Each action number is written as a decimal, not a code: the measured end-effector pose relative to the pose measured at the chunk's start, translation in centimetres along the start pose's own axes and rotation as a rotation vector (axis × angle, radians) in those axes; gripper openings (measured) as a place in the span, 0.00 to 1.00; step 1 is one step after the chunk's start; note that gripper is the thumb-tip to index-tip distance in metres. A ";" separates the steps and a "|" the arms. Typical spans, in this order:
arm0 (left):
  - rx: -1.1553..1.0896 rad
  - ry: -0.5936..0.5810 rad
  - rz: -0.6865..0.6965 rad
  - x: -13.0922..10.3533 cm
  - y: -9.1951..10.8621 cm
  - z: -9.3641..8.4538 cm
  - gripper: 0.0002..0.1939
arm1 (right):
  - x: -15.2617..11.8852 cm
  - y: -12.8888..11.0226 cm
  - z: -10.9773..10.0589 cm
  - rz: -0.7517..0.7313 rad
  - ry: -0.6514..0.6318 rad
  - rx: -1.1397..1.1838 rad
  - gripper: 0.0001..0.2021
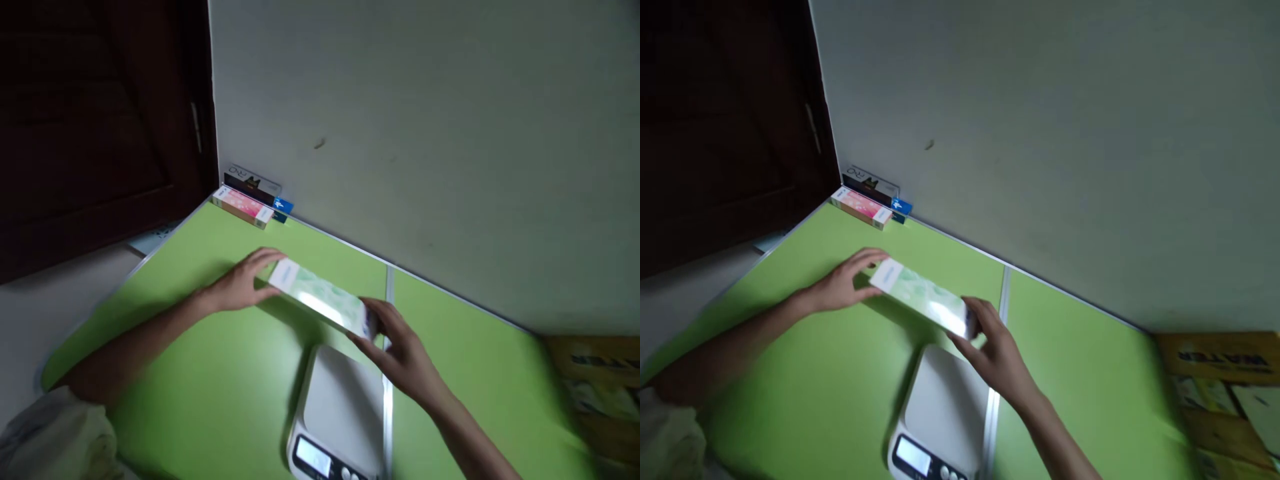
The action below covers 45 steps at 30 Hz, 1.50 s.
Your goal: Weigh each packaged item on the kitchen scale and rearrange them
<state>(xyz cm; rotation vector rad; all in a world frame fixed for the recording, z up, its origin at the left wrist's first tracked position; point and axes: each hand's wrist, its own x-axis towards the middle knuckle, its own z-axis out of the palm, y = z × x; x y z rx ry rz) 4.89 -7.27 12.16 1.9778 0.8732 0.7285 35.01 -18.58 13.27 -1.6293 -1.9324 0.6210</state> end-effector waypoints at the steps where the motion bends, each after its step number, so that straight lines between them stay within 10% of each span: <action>1: -0.067 0.111 -0.027 1.0 -1.3 -1.3 0.29 | 3.1 -0.5 1.3 -0.009 0.027 0.005 0.22; 6: -0.229 0.670 -0.115 7.4 -9.3 -6.3 0.24 | 17.8 -2.7 9.1 -0.065 0.145 0.057 0.25; 10: -0.208 0.887 -0.151 11.3 -14.5 -9.8 0.22 | 24.6 -4.2 13.5 -0.032 0.192 0.046 0.23; 25: -0.091 1.000 -0.351 12.9 -21.5 -9.9 0.15 | 26.9 -1.9 17.8 -0.060 0.306 0.036 0.20; 32: -0.013 1.041 -0.387 12.3 -17.4 -10.4 0.18 | 25.9 -4.5 14.8 0.020 0.091 -0.162 0.25; 36: 0.039 0.977 -0.340 9.1 -12.7 -7.2 0.23 | 21.0 -4.2 9.8 -0.017 0.065 -0.132 0.24; 41: 0.027 0.547 -0.174 4.4 -5.6 0.8 0.17 | 7.9 -0.8 3.1 0.074 0.014 -0.018 0.12; 45: 0.161 -0.113 0.064 3.6 1.5 7.2 0.15 | -4.1 1.3 -1.3 0.232 0.106 0.084 0.10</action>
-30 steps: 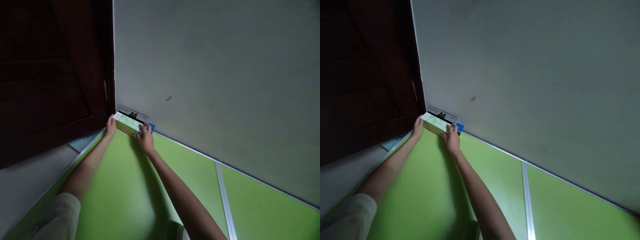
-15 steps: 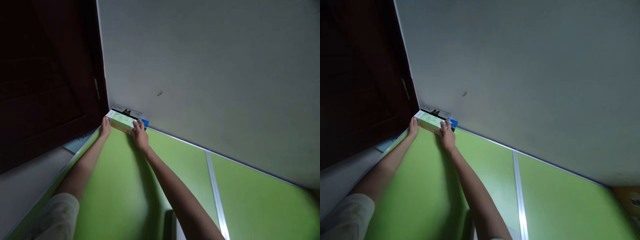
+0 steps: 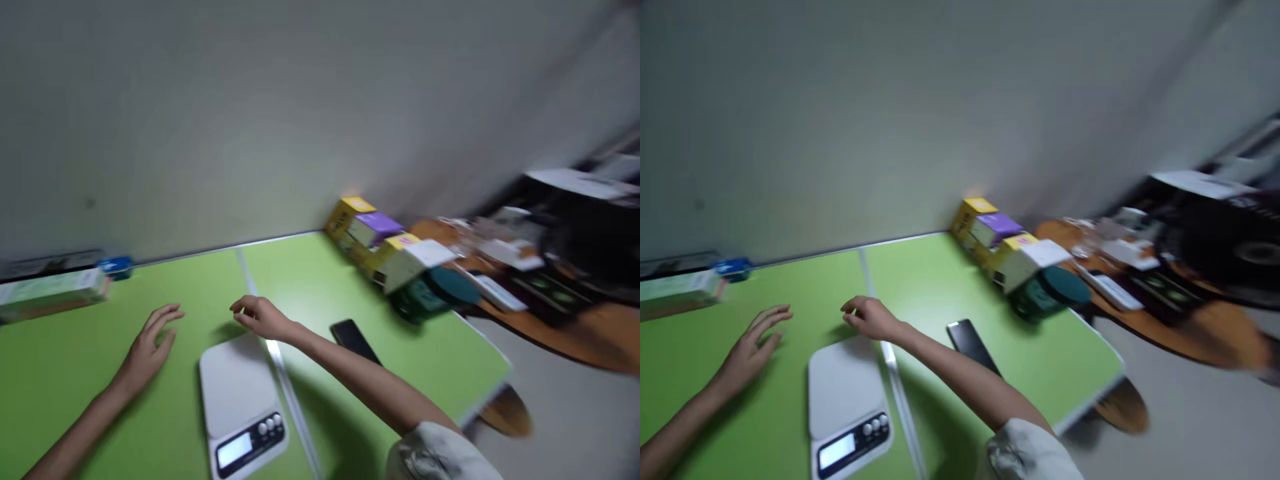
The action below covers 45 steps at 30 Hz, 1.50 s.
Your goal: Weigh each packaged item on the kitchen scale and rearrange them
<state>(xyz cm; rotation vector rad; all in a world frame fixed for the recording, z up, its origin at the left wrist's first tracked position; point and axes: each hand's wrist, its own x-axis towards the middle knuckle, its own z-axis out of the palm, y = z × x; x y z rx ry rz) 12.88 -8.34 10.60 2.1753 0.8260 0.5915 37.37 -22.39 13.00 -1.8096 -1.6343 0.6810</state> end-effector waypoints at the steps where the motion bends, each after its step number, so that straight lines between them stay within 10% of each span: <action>1: 0.013 -0.133 0.027 0.4 2.2 1.4 0.16 | -2.5 1.0 -1.2 0.036 0.044 0.028 0.10; 9: -0.049 -0.685 0.390 4.1 18.8 16.4 0.17 | -18.9 8.3 -5.9 0.256 0.563 0.225 0.09; 17: -0.360 -0.834 0.371 6.8 27.4 33.5 0.25 | -28.3 19.9 -11.4 0.538 1.431 0.353 0.34; 22: -0.503 -0.742 0.218 9.4 31.4 41.5 0.35 | -30.5 24.5 -18.0 0.464 1.270 0.320 0.53; 27: -0.582 -0.702 0.133 10.6 33.8 45.1 0.43 | -29.8 25.2 -19.9 0.393 1.204 0.267 0.49; 33: -0.579 -0.710 0.151 7.4 33.5 40.2 0.45 | -29.9 20.8 -17.6 0.447 1.255 0.130 0.47; 38: -0.501 -0.611 0.260 2.2 30.0 26.9 0.36 | -28.1 12.4 -13.7 0.387 1.100 0.124 0.46; 45: -0.521 -0.382 -0.003 -6.3 21.8 9.9 0.33 | -18.5 2.7 -5.5 0.111 0.698 0.295 0.47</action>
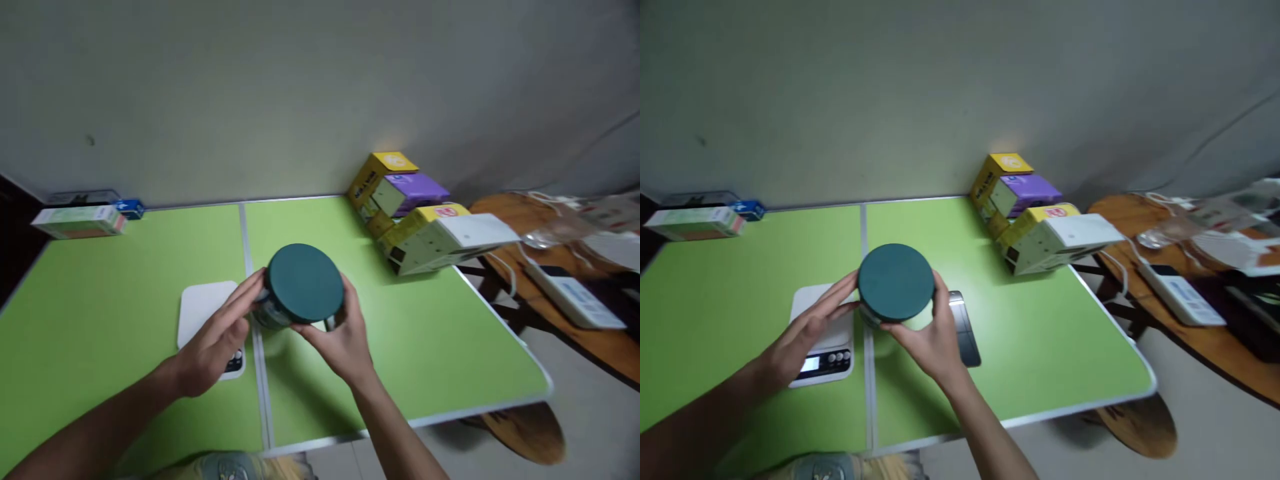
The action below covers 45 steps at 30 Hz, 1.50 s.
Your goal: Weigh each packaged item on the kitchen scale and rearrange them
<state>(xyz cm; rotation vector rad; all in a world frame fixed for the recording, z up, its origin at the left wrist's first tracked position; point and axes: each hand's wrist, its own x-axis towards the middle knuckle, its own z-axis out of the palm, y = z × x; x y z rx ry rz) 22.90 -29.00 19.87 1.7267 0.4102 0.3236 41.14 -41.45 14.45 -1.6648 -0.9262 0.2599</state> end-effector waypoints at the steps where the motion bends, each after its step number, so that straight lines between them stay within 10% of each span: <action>1: -0.022 0.069 -0.005 -1.6 -0.7 -1.2 0.33 | 0.2 -0.7 2.0 -0.029 -0.063 0.016 0.46; 6: -0.102 0.311 -0.001 -6.5 -4.1 -4.3 0.38 | 0.5 -3.1 8.8 -0.137 -0.254 0.028 0.46; 14: -0.182 0.346 0.020 -8.5 -6.7 -4.9 0.34 | -1.2 -2.9 11.3 -0.122 -0.315 -0.043 0.45; 28: -0.101 0.750 -0.040 -11.4 -9.5 -9.2 0.40 | -3.7 3.8 4.9 0.043 -0.258 0.102 0.46; 45: -0.061 0.416 0.050 -9.7 -7.7 -6.3 0.33 | -2.9 1.7 8.1 0.052 -0.450 0.072 0.52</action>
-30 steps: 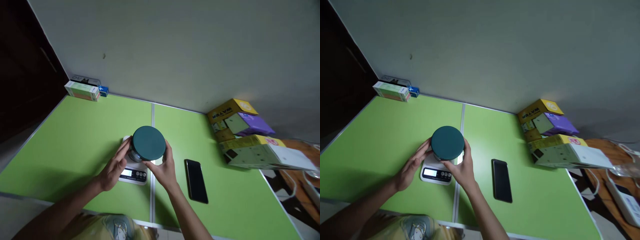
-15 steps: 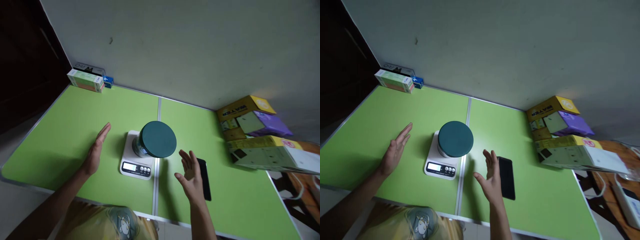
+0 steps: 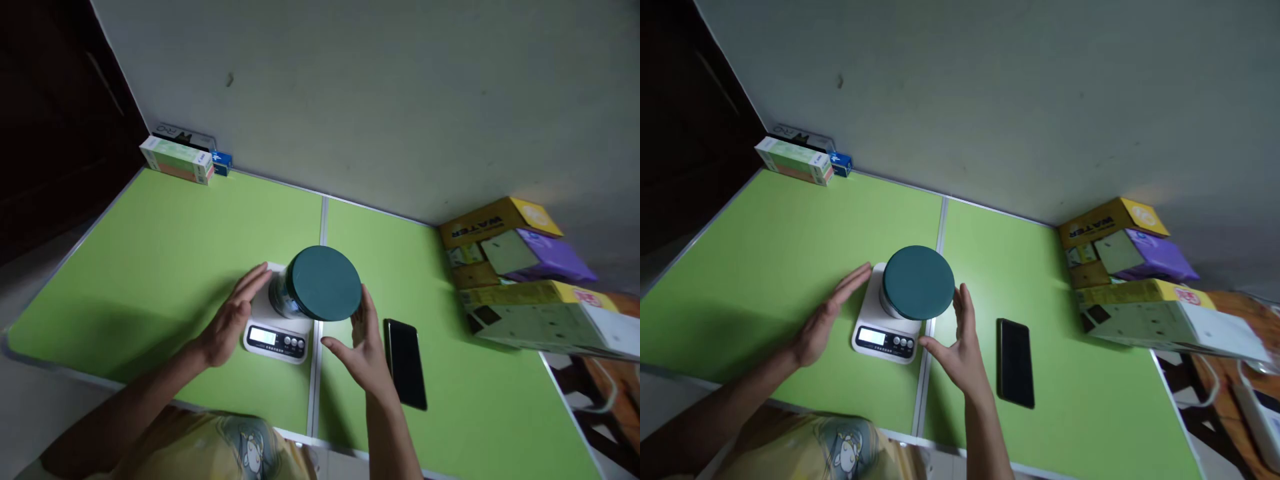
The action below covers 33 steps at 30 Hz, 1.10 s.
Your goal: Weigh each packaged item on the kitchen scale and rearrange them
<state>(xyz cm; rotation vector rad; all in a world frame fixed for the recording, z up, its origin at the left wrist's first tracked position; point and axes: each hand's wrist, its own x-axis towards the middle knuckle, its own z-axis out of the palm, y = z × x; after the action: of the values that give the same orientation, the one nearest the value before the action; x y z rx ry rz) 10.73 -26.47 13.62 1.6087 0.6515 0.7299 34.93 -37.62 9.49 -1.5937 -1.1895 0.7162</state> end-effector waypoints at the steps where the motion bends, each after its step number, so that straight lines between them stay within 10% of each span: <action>1: 0.002 -0.032 0.000 -0.1 -0.1 0.5 0.34 | 0.2 0.2 0.4 0.007 -0.007 -0.016 0.53; 6: 0.013 -0.149 -0.020 0.0 0.0 2.7 0.41 | 2.4 -0.7 2.8 -0.048 0.062 -0.131 0.34; 10: 0.031 -0.160 0.021 1.1 1.0 1.0 0.43 | 6.1 -4.0 4.6 -0.135 0.108 -0.209 0.27; 15: 0.015 0.088 0.018 3.6 -0.3 -5.5 0.41 | 13.6 -8.3 10.4 -0.288 -0.006 -0.202 0.37; 25: -0.114 0.630 -0.113 10.1 -5.6 -24.0 0.47 | 27.9 -11.8 30.9 -0.461 -0.254 -0.033 0.45; 33: -0.124 0.787 -0.101 12.0 -8.5 -30.1 0.43 | 31.2 -12.5 37.6 -0.349 -0.268 -0.147 0.45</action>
<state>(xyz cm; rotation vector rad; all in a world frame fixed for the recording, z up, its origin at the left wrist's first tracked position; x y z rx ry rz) -4.61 3.13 9.81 1.1320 1.2085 1.3130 8.57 5.35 11.26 -1.3828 -1.7001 0.6370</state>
